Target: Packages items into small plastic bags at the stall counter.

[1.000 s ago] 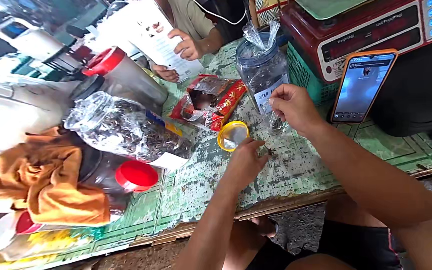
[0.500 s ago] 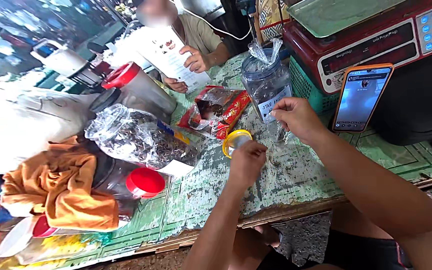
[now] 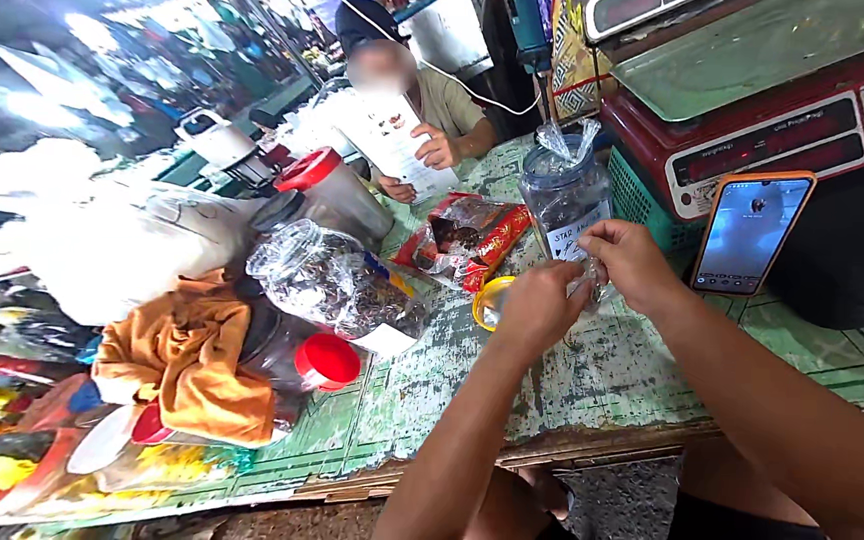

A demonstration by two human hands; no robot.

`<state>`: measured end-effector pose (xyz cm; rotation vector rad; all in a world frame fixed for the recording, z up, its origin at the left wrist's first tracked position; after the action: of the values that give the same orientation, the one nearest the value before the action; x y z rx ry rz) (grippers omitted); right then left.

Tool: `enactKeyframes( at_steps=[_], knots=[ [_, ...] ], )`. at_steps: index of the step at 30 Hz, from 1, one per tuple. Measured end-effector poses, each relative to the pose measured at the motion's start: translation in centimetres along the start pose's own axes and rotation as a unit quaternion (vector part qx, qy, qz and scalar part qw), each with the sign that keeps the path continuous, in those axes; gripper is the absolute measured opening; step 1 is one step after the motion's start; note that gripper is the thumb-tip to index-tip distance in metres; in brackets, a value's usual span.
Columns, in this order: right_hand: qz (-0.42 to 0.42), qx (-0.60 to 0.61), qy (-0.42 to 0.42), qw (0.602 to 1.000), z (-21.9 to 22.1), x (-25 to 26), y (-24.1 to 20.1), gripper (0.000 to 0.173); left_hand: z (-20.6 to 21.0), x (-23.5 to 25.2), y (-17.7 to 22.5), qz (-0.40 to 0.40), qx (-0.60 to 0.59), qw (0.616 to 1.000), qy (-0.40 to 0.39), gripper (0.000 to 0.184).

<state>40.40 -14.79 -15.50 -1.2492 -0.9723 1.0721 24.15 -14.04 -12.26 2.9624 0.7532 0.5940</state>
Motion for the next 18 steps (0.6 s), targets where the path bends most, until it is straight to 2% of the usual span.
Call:
enactKeyframes(
  at_steps=[2, 4, 6, 9, 12, 15, 18],
  knots=[
    [-0.002, 0.0, -0.006, 1.0, 0.0, 0.1, -0.2, 0.011, -1.0, 0.1, -0.4, 0.036, 0.044, 0.998, -0.017, 0.019],
    [0.009, -0.025, -0.036, 0.999, -0.1, -0.2, -0.2, 0.011, -1.7, 0.4, -1.2, 0.075, 0.064, 0.995, 0.018, 0.013],
    [0.024, -0.061, -0.064, 0.996, -0.3, -0.2, 0.8, 0.011, -2.8, 0.9, -2.6, 0.071, 0.003, 0.997, 0.04, 0.014],
    [0.028, -0.065, -0.066, 0.995, -0.5, -0.2, 1.7, 0.011, -5.4, 2.0, -6.9, -0.036, -0.114, 0.991, 0.056, 0.02],
    [0.031, -0.062, -0.063, 0.996, 0.1, -0.6, 0.2, 0.011, -6.9, 3.6, -15.0, -0.205, -0.068, 0.976, 0.04, 0.025],
    [0.028, -0.06, -0.055, 0.996, 0.4, -0.5, -0.2, 0.009, -4.9, 3.5, -22.5, -0.311, -0.019, 0.95, -0.024, 0.029],
    [0.027, -0.073, -0.048, 0.996, 0.5, -0.4, -0.4, 0.009, -1.6, 3.6, -26.1, -0.352, 0.019, 0.93, -0.11, 0.043]
  ],
)
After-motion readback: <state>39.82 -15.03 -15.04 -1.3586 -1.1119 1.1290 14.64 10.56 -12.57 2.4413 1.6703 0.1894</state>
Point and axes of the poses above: each hand's wrist, its own x-axis towards the middle knuckle, its own z-axis out of the palm, y = z × x, the point moved 1 cm from there along x, towards the middle knuckle, and after that the axes turned 11 degrees about z, right-handed, at the moved point
